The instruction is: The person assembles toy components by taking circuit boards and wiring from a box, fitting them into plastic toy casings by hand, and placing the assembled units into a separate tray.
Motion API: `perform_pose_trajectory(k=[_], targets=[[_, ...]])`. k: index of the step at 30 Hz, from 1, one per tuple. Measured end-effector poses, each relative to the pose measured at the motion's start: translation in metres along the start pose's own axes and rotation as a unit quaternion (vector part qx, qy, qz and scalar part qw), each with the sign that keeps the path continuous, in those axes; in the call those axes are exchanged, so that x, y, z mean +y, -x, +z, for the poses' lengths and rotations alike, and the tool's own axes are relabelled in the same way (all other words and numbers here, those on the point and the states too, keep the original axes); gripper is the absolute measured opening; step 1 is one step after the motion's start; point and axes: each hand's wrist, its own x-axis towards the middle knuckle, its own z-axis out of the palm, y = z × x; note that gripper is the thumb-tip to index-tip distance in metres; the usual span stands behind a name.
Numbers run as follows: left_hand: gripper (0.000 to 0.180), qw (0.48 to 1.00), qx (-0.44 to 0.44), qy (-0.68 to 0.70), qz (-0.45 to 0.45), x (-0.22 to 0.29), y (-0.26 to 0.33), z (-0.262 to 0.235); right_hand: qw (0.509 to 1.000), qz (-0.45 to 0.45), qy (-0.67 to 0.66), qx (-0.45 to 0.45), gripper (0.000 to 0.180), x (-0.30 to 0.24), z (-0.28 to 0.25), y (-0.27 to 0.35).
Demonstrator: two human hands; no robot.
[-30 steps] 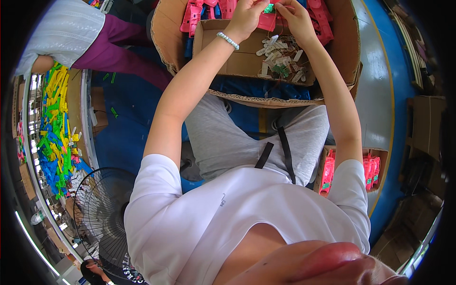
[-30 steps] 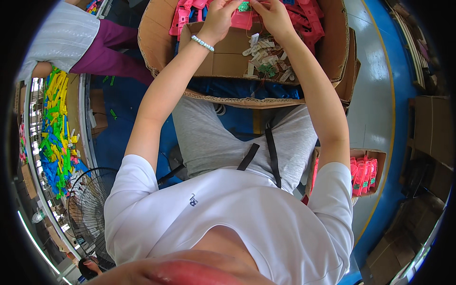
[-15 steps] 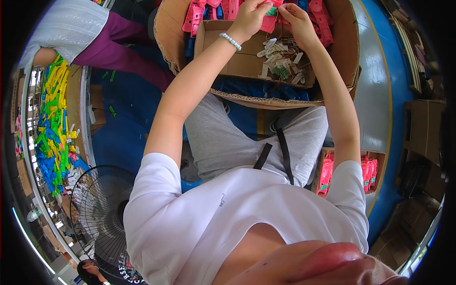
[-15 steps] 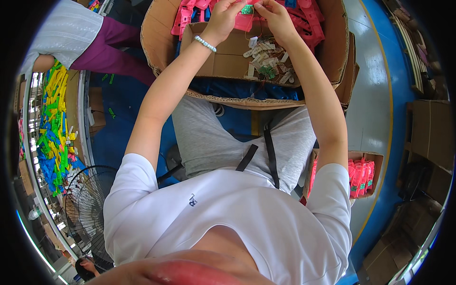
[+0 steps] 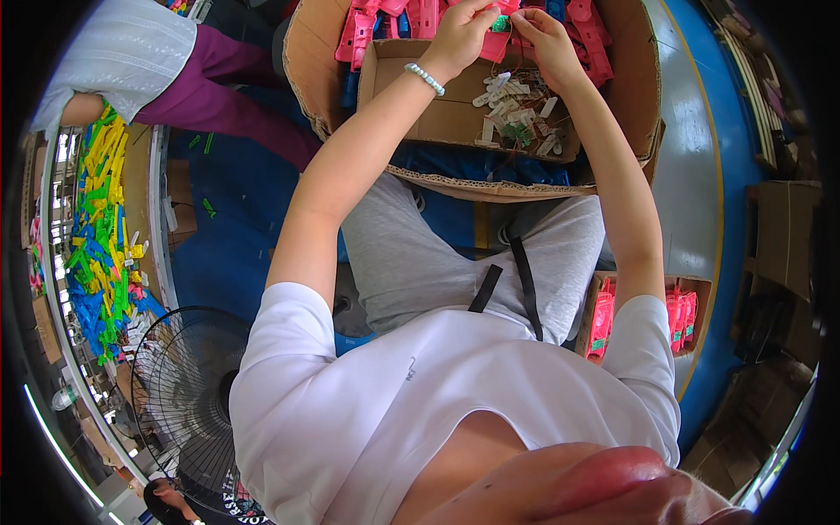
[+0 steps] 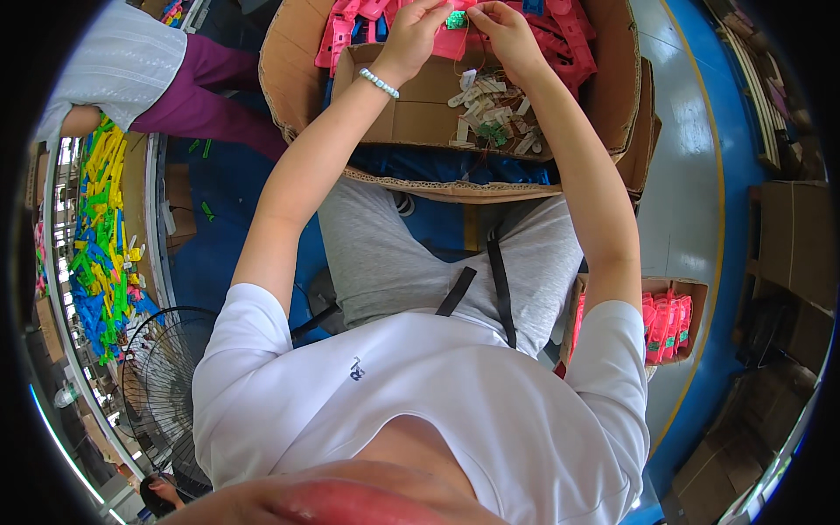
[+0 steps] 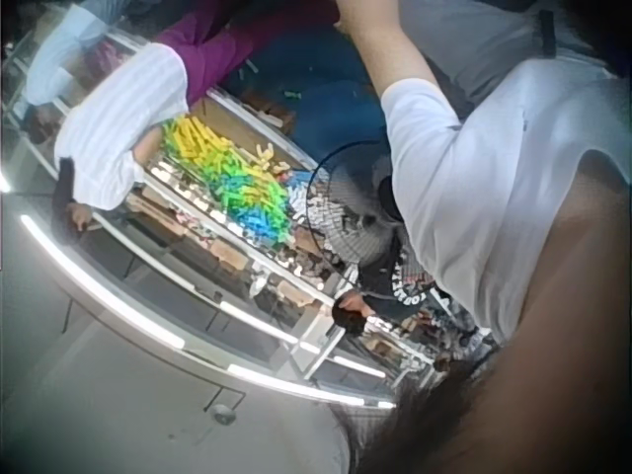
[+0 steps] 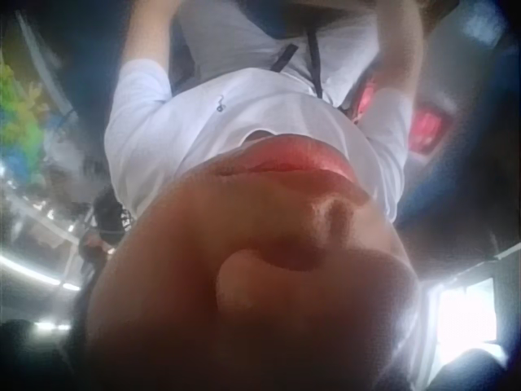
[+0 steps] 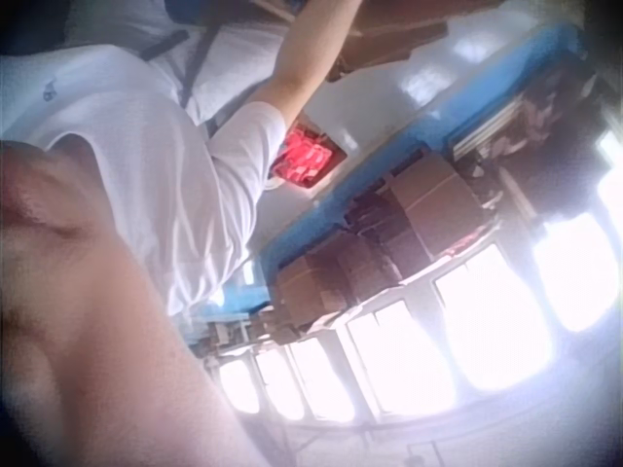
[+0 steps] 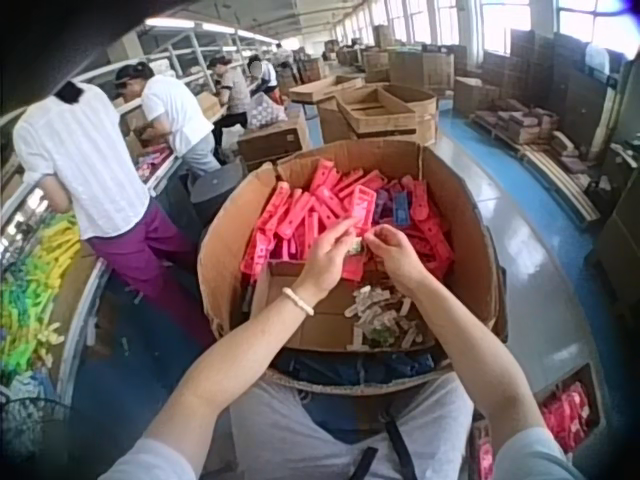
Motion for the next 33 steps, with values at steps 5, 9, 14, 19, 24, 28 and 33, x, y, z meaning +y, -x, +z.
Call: perform_pose_trajectory(k=[5,9,14,19,24,28,33], targets=[[0.037,0.999,0.007,-0.031,0.039,-0.004,0.002,-0.005,0.998,0.0,0.057,-0.003,0.023,0.0,0.007,-0.001],[0.035,0.998,0.011,-0.048,0.033,0.001,0.003,-0.002,0.997,0.004,0.071,-0.002,0.023,-0.005,0.005,0.002],[0.029,0.993,0.018,-0.112,0.045,0.006,0.005,-0.001,0.995,0.065,0.068,-0.017,0.019,-0.011,0.008,0.005],[0.029,0.99,0.014,-0.122,0.064,0.005,0.004,-0.003,0.995,0.069,0.069,-0.022,0.018,-0.016,0.012,0.007],[0.03,0.985,0.015,-0.146,0.086,0.0,0.001,-0.006,0.996,0.065,0.062,-0.019,0.019,-0.022,0.018,0.008],[0.031,0.991,-0.007,-0.114,0.072,0.001,0.001,-0.005,0.993,0.099,0.056,0.024,0.009,-0.037,0.029,0.012],[0.032,0.986,-0.047,-0.135,0.089,0.0,-0.003,-0.004,0.99,0.075,0.115,0.013,0.014,-0.036,0.025,0.012]])
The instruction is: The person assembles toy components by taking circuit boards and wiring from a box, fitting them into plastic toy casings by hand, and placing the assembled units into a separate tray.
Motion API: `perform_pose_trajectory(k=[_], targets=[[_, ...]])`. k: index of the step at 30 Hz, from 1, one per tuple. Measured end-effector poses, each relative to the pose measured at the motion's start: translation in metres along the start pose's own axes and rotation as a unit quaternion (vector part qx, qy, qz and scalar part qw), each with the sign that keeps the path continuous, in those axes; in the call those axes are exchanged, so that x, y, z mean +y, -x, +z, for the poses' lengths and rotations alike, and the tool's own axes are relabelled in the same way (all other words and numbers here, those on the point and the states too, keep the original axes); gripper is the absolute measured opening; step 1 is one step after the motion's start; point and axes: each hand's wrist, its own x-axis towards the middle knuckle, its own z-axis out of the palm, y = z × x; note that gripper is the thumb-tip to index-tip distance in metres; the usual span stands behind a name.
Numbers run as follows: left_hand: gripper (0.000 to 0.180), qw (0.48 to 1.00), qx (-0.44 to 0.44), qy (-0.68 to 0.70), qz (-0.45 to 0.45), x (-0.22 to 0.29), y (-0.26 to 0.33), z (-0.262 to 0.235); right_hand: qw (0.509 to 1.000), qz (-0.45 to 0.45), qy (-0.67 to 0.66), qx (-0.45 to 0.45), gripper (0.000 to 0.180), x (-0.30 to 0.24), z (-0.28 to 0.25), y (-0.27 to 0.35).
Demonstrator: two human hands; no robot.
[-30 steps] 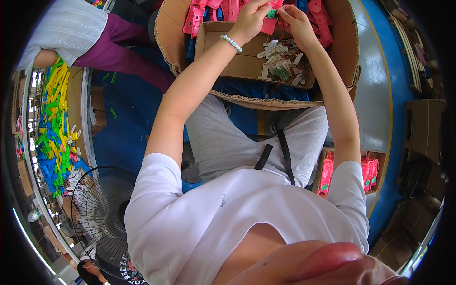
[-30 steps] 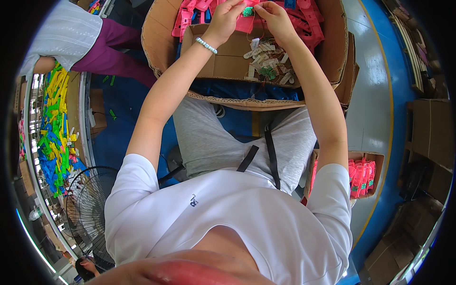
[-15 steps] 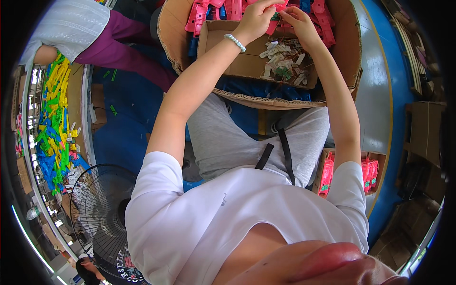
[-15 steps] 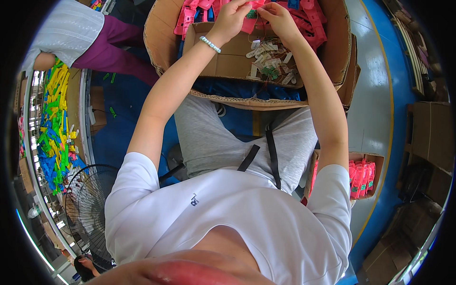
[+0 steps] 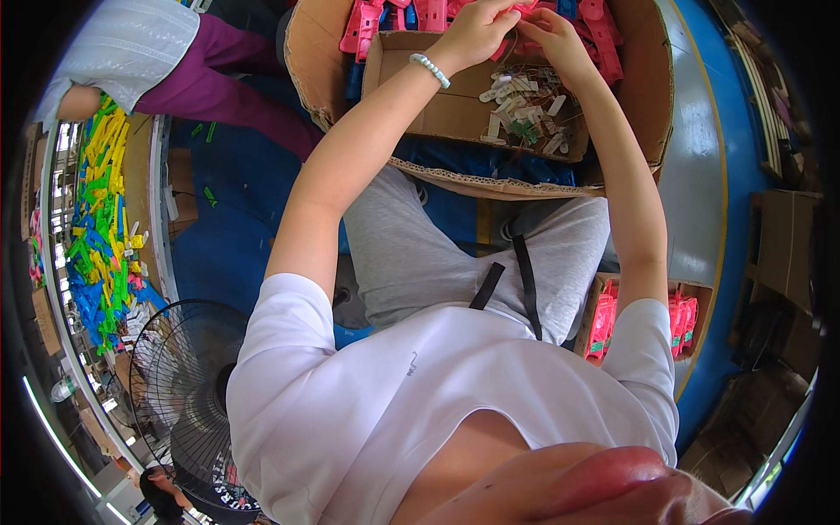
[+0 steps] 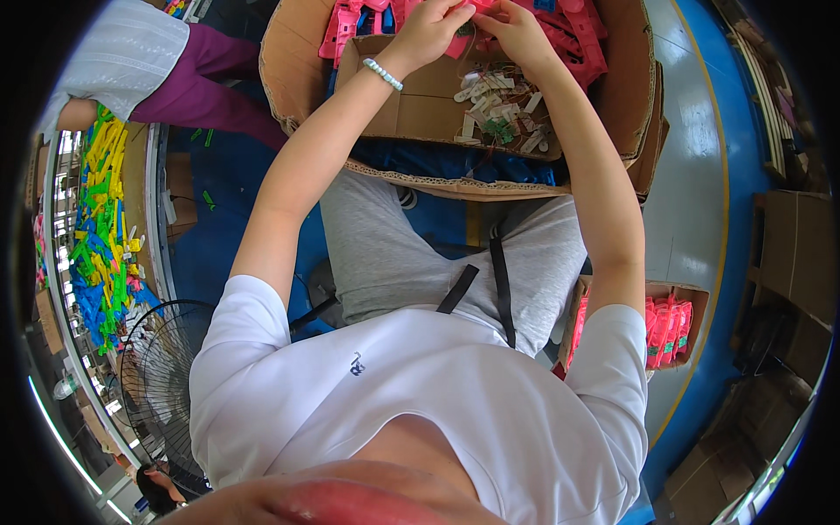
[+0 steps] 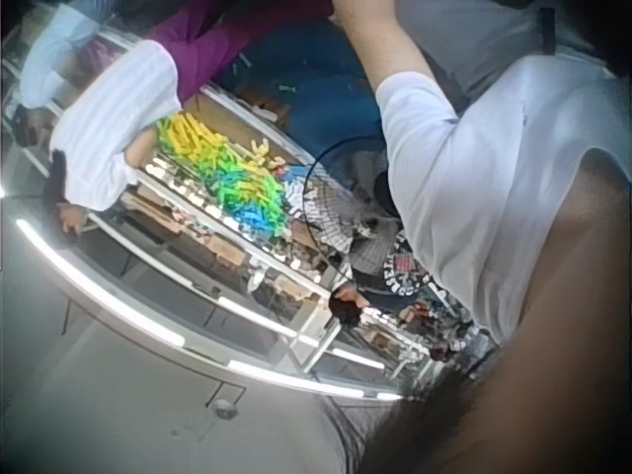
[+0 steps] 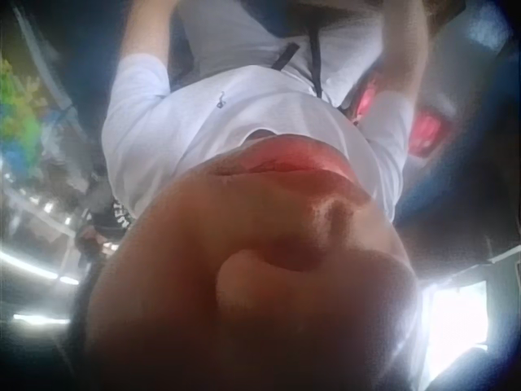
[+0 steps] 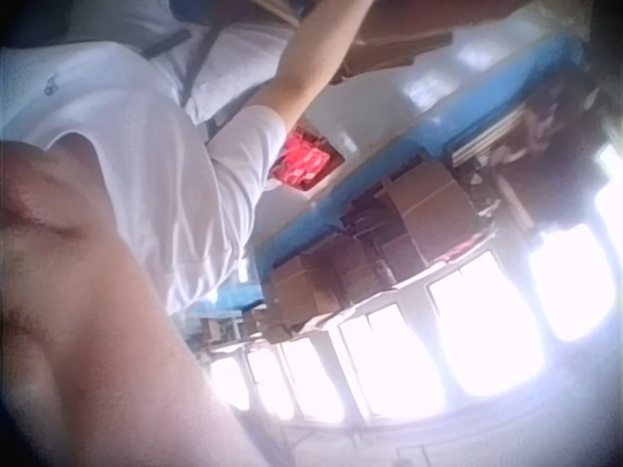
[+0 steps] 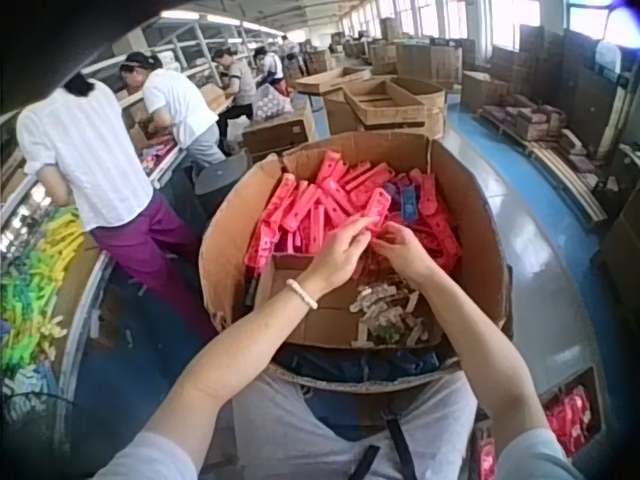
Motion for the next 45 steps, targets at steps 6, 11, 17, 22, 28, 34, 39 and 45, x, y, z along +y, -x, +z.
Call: perform_pose_trajectory(k=[6,11,17,22,28,34,39,45], targets=[[0.032,1.0,-0.011,-0.026,0.011,0.002,-0.005,-0.001,0.997,-0.023,0.068,0.006,0.019,0.007,-0.006,-0.007],[0.031,1.0,-0.006,-0.018,-0.012,0.006,-0.009,-0.002,0.993,-0.071,0.091,0.025,0.015,0.007,-0.005,-0.009],[0.031,0.996,0.069,0.044,-0.024,-0.01,-0.009,-0.001,0.996,-0.082,0.017,0.0,0.013,0.007,-0.002,-0.01],[0.032,0.994,0.098,0.042,-0.029,-0.01,-0.006,-0.001,0.998,-0.06,-0.004,0.005,0.013,0.013,-0.006,-0.009],[0.033,0.987,0.12,0.076,-0.074,-0.01,-0.003,-0.001,0.993,-0.055,-0.084,-0.058,0.022,0.026,-0.015,-0.011],[0.035,0.969,0.148,0.167,-0.103,-0.011,-0.001,0.001,0.984,-0.044,-0.154,-0.081,0.025,0.016,-0.007,-0.003],[0.034,0.949,0.188,0.224,-0.114,-0.022,-0.001,0.001,0.971,-0.04,-0.21,-0.108,0.022,0.008,-0.006,-0.001],[0.032,0.908,0.191,0.319,-0.191,-0.012,0.0,0.001,0.988,-0.037,-0.125,-0.081,0.022,0.009,0.002,0.003]])
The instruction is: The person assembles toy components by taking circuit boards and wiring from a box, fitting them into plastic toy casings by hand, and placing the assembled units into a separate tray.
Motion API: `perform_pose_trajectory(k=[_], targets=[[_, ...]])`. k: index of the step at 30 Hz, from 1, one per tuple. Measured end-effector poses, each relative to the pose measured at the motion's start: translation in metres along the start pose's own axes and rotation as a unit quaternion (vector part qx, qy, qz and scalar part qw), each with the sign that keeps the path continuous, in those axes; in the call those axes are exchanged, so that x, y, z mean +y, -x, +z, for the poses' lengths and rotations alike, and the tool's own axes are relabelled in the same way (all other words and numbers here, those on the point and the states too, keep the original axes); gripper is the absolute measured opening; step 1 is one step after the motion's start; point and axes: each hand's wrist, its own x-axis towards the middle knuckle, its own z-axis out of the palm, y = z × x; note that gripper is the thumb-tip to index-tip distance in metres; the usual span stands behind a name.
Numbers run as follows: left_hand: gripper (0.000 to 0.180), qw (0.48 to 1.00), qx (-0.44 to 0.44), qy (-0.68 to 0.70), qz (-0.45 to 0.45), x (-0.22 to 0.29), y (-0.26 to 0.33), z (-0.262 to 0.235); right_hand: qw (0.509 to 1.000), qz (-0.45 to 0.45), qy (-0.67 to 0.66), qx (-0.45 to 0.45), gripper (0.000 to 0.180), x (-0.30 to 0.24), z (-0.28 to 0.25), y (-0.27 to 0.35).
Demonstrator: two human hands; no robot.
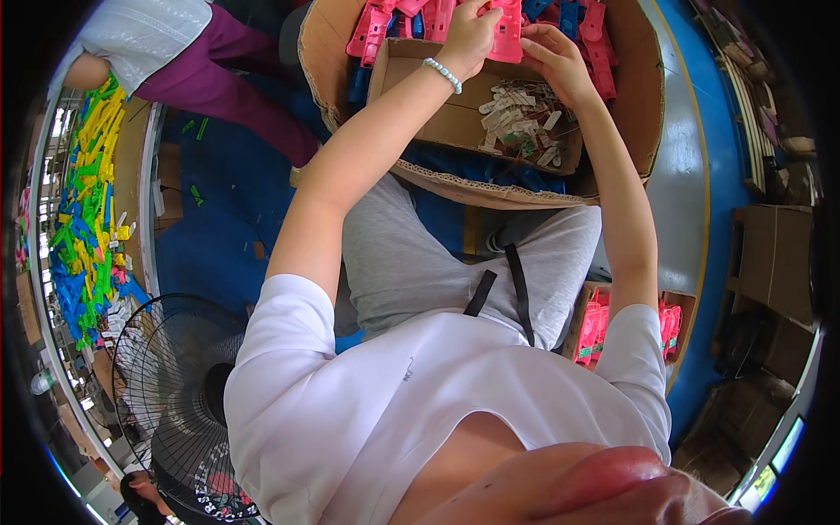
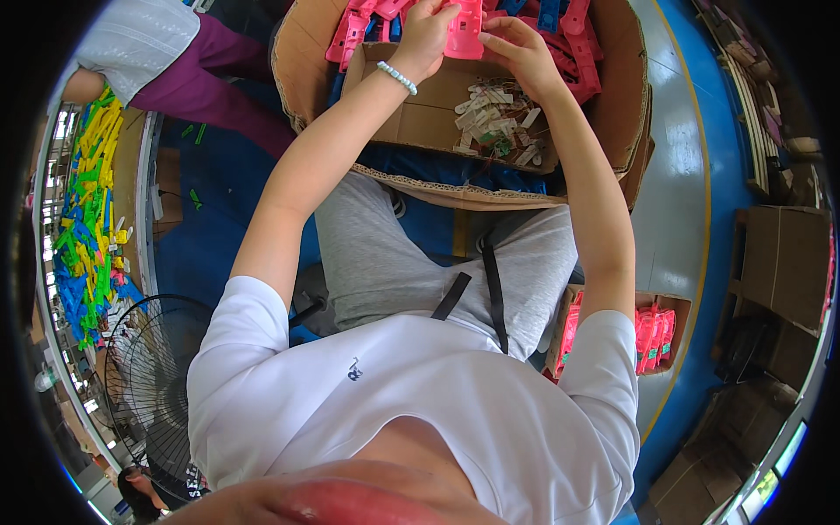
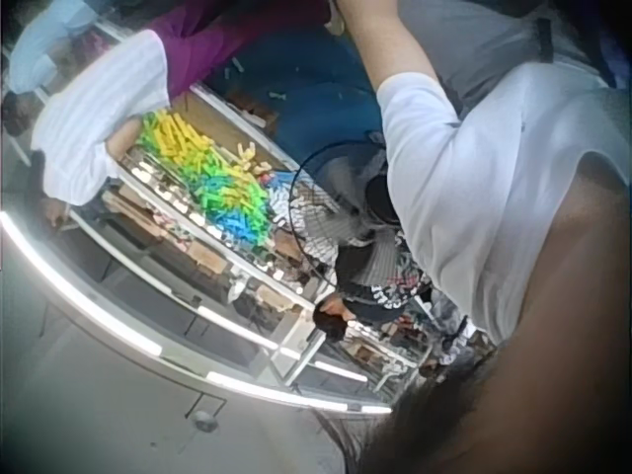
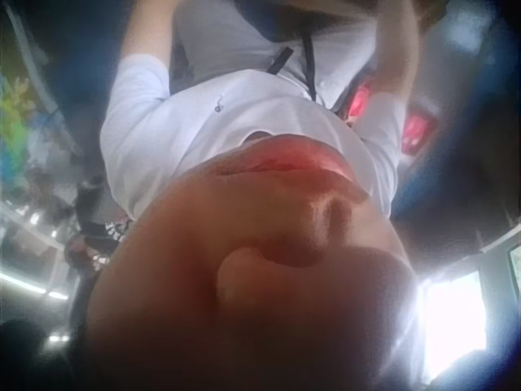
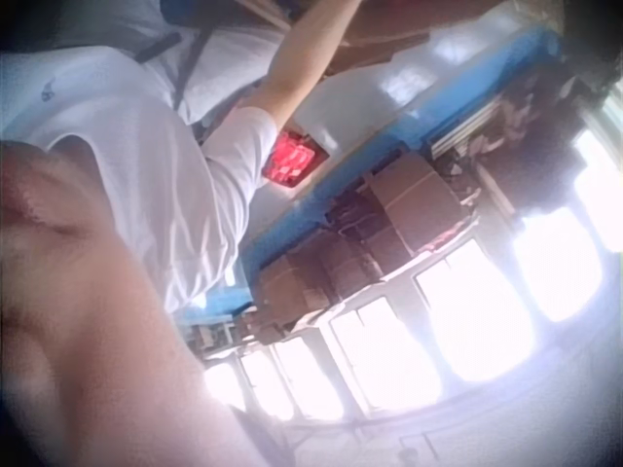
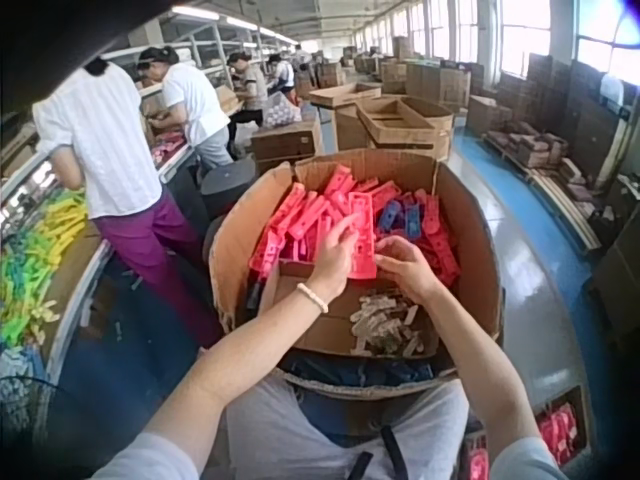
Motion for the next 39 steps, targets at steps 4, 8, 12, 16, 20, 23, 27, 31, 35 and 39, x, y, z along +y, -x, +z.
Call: perform_pose_trajectory(k=[4,8,12,16,20,23,27,31,35,39], targets=[[0.032,1.0,-0.024,-0.015,-0.007,0.009,0.004,0.003,1.0,-0.022,0.022,0.003,0.021,0.003,-0.001,0.002],[0.032,0.999,-0.045,0.006,0.017,0.013,0.005,0.002,0.997,-0.046,0.062,0.011,0.022,0.004,0.0,0.002],[0.036,0.995,-0.006,0.014,0.1,0.001,-0.006,-0.005,0.996,-0.066,0.05,0.014,0.014,0.02,-0.011,-0.009],[0.039,0.996,0.01,0.071,0.054,0.003,-0.01,-0.021,0.977,0.017,0.189,0.097,0.015,0.018,-0.011,-0.006],[0.04,0.991,0.004,0.12,0.06,-0.001,-0.022,-0.025,0.864,0.036,0.497,-0.077,0.03,0.056,-0.046,-0.006],[0.038,0.989,0.038,0.124,0.073,-0.005,-0.024,-0.017,0.784,0.024,0.602,-0.15,0.031,0.076,-0.052,-0.001],[0.032,0.997,0.013,0.055,0.048,-0.007,-0.014,-0.023,0.776,0.191,0.566,-0.204,0.027,0.082,-0.041,0.005],[0.031,0.993,0.052,0.083,0.064,-0.005,-0.019,-0.017,0.755,0.009,0.639,-0.148,0.023,0.092,-0.046,-0.007],[0.029,0.994,0.011,0.101,-0.025,-0.002,-0.01,-0.024,0.663,-0.029,0.735,-0.14,0.028,0.1,-0.032,-0.024],[0.028,0.993,0.019,0.115,-0.014,0.0,-0.007,-0.028,0.64,-0.038,0.754,-0.142,0.034,0.126,-0.026,-0.027]])
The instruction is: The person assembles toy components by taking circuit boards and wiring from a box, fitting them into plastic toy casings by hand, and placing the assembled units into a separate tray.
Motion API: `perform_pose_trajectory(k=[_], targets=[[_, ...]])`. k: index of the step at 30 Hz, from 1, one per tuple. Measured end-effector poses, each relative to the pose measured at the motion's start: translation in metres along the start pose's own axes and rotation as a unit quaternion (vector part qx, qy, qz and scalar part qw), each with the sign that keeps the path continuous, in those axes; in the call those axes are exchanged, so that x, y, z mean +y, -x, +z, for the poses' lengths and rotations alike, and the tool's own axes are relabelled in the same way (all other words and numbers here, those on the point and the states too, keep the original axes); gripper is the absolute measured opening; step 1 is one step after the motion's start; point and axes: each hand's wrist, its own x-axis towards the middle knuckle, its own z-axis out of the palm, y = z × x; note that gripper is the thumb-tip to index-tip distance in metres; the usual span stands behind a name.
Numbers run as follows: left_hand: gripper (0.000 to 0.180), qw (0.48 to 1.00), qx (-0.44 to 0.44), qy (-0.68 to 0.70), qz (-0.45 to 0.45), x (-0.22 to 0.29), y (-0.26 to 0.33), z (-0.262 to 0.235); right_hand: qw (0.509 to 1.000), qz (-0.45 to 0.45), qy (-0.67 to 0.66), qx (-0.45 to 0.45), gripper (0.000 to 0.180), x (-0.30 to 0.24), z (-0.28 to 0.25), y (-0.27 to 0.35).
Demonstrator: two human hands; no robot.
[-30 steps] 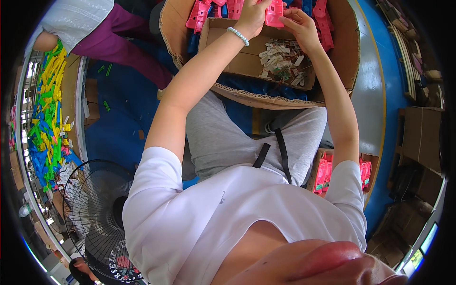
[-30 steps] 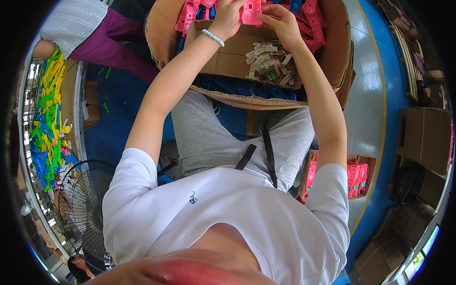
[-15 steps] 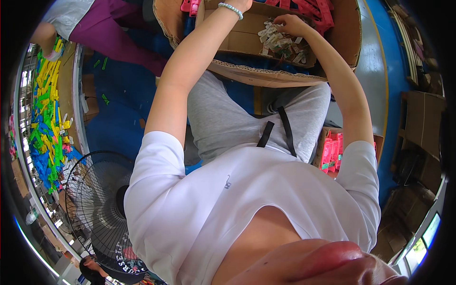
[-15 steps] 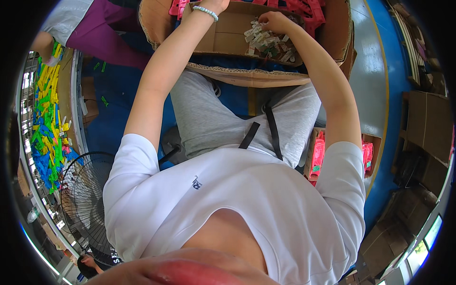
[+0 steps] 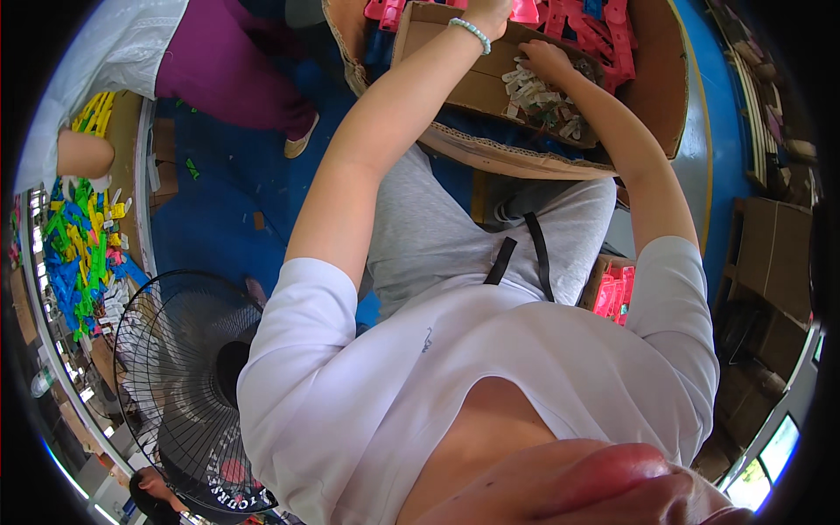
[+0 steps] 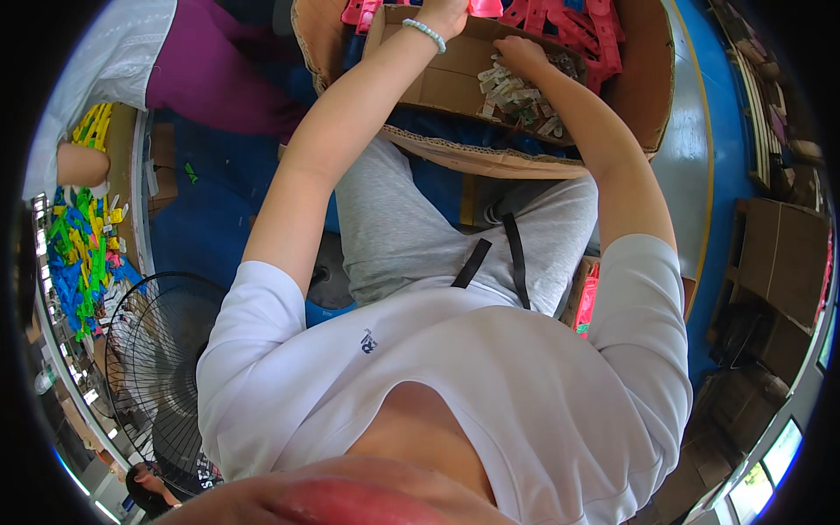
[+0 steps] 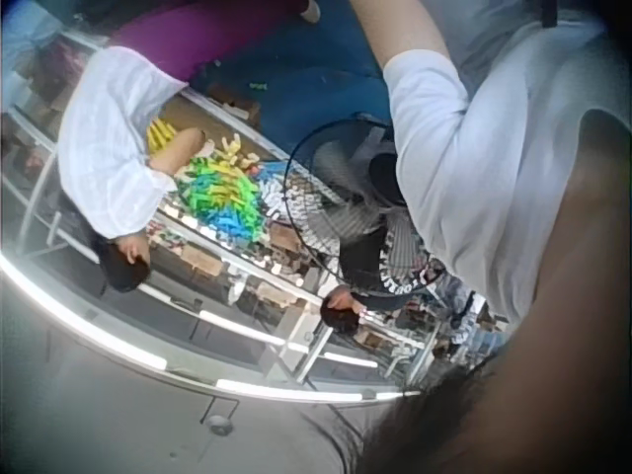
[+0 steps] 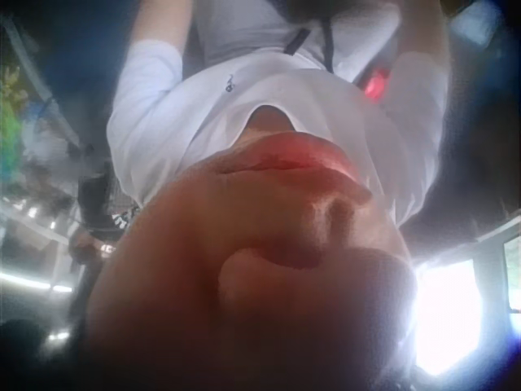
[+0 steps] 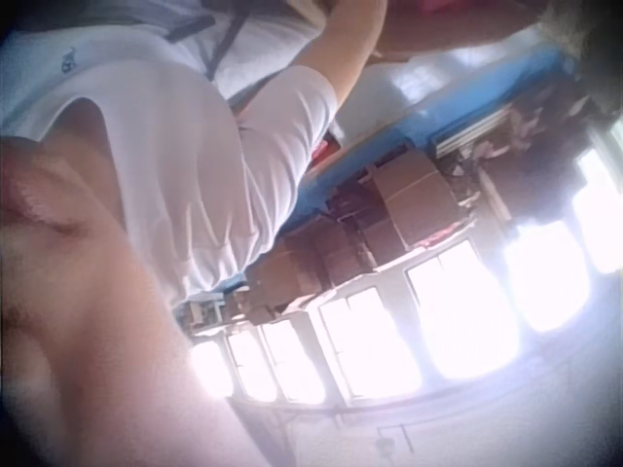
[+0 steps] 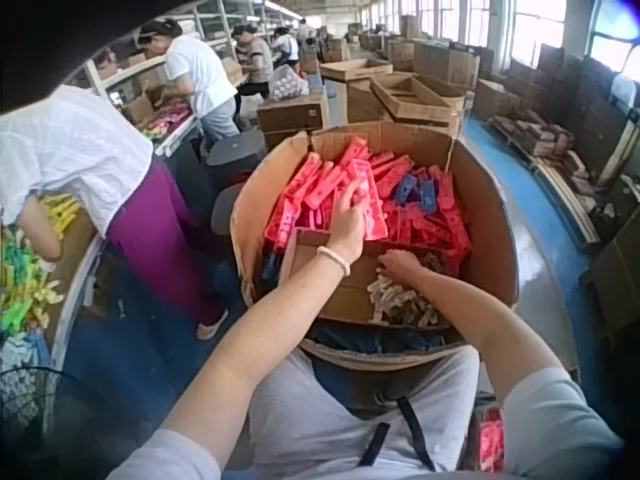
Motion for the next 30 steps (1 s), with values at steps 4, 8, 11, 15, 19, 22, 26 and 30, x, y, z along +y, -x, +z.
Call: perform_pose_trajectory(k=[4,8,11,15,19,22,26,30], targets=[[0.028,1.0,0.006,0.0,-0.03,0.006,0.004,0.011,0.99,0.026,-0.126,0.049,0.032,0.021,0.005,0.006],[0.024,0.999,-0.015,-0.033,-0.004,0.011,-0.001,0.013,0.922,0.001,-0.378,0.087,0.025,0.037,-0.026,0.012],[0.023,0.998,-0.016,-0.066,0.013,0.007,-0.003,0.005,0.914,0.063,-0.394,0.077,0.022,0.039,-0.076,0.008],[0.022,0.992,-0.079,-0.094,0.017,0.003,0.002,0.013,0.788,0.123,-0.586,0.142,0.023,0.049,-0.118,0.03],[0.021,0.959,-0.107,-0.24,0.104,0.002,-0.002,0.008,0.757,0.059,-0.631,0.162,0.021,0.019,-0.133,0.035],[0.024,0.948,-0.152,-0.267,0.085,0.0,0.006,0.016,0.627,-0.034,-0.745,0.227,0.019,0.016,-0.117,0.047],[0.023,0.91,-0.187,-0.354,0.114,0.011,0.012,0.024,0.581,-0.057,-0.782,0.217,0.018,0.021,-0.114,0.054],[0.019,0.89,-0.159,-0.37,0.211,0.013,0.017,0.032,0.518,-0.032,-0.831,0.202,0.014,0.014,-0.11,0.051]])
